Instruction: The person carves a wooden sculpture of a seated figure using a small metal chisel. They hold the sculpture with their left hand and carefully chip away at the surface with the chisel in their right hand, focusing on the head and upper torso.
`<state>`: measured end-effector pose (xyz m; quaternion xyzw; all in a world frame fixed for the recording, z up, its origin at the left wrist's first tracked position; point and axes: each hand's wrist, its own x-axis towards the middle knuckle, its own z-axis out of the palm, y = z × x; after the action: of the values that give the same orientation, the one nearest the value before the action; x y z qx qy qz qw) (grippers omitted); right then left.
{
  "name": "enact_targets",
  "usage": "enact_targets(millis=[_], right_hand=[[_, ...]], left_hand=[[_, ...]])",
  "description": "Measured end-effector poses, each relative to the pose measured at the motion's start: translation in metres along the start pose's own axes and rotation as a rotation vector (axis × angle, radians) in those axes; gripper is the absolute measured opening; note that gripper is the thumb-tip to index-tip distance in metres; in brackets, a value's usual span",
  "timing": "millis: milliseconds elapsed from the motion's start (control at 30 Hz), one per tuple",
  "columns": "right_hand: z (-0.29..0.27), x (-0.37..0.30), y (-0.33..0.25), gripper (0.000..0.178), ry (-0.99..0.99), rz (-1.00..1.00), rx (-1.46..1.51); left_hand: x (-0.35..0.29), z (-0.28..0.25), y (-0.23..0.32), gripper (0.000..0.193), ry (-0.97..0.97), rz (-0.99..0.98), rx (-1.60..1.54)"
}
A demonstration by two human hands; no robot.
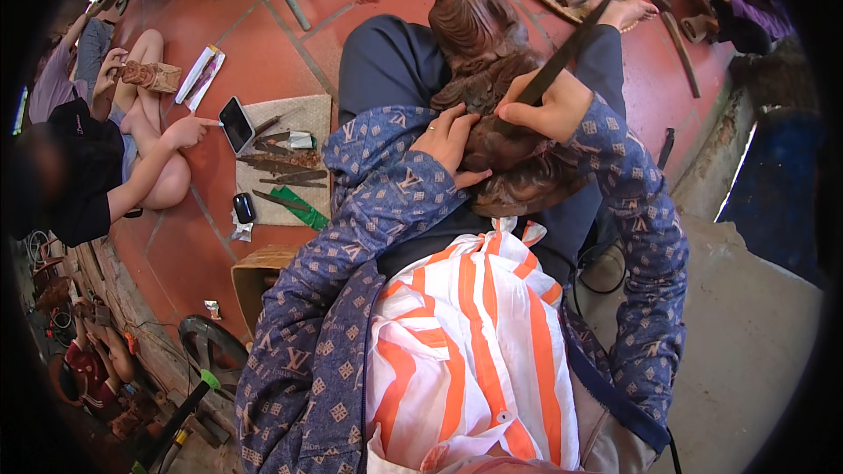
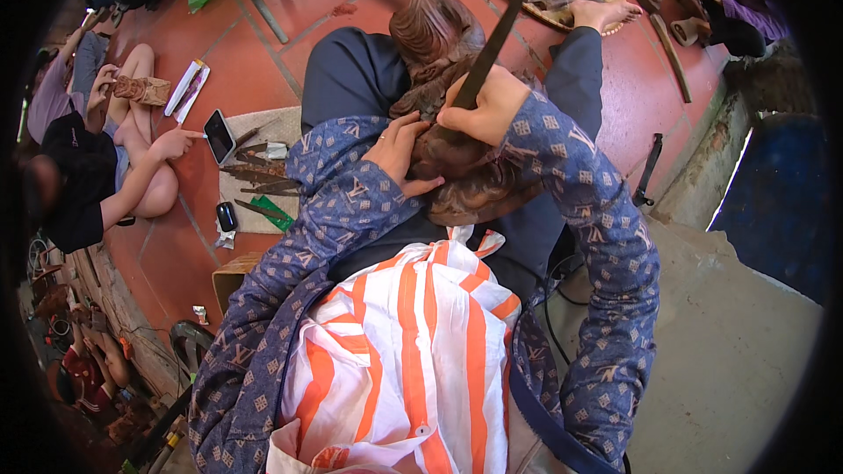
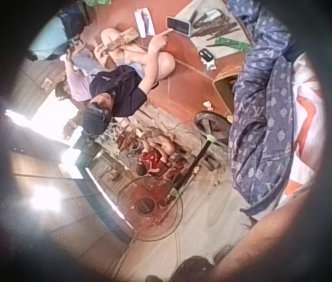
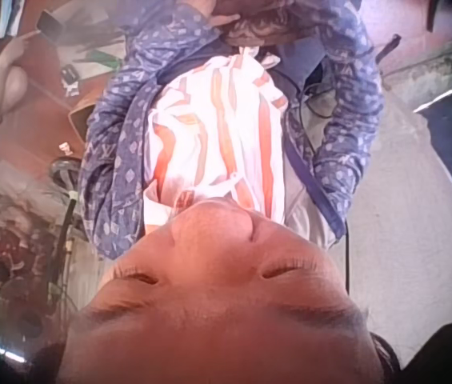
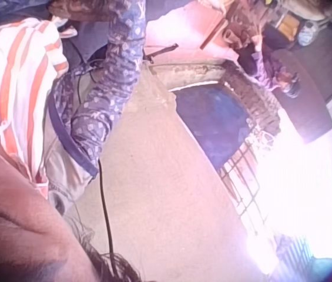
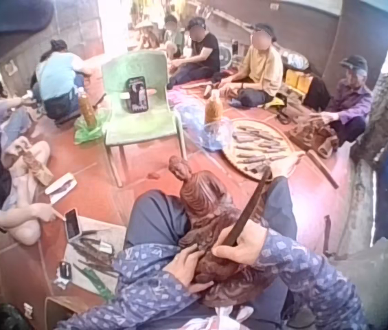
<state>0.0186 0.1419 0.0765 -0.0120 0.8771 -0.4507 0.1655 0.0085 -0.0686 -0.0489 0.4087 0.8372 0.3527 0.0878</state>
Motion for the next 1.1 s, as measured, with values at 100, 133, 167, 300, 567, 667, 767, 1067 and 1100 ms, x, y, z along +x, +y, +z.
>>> enact_targets(millis=[100,133,167,300,567,667,767,1067,1100], right_hand=[[0.008,-0.006,0.007,0.013,0.037,-0.358,-0.197],[0.008,-0.006,0.005,0.013,0.021,-0.249,-0.144],[0.005,-0.006,-0.003,0.013,0.005,-0.146,-0.087],[0.000,-0.003,0.005,0.012,-0.006,-0.073,0.003],[-0.004,0.001,0.005,0.016,-0.070,0.033,0.106],[0.004,-0.005,0.004,0.017,-0.024,-0.122,0.001],[0.008,-0.001,0.006,0.020,0.031,-0.241,-0.080],[0.005,0.001,-0.008,0.023,-0.017,-0.182,-0.153],[0.006,0.002,-0.004,0.016,-0.035,-0.183,-0.180]], left_hand=[[0.001,0.002,0.000,0.087,0.007,0.004,-0.006],[0.002,0.002,0.001,0.087,0.008,0.002,-0.009],[0.001,0.000,0.001,0.087,0.009,-0.002,-0.007],[0.001,0.000,0.001,0.086,0.011,0.007,-0.005],[-0.001,-0.001,0.003,0.086,0.011,0.009,-0.010],[0.000,-0.002,0.002,0.086,0.013,0.007,-0.008],[0.000,-0.001,0.002,0.086,0.019,0.005,-0.001],[0.000,0.001,0.001,0.087,0.020,0.006,-0.003],[-0.001,0.001,0.001,0.087,0.026,0.007,-0.001]])
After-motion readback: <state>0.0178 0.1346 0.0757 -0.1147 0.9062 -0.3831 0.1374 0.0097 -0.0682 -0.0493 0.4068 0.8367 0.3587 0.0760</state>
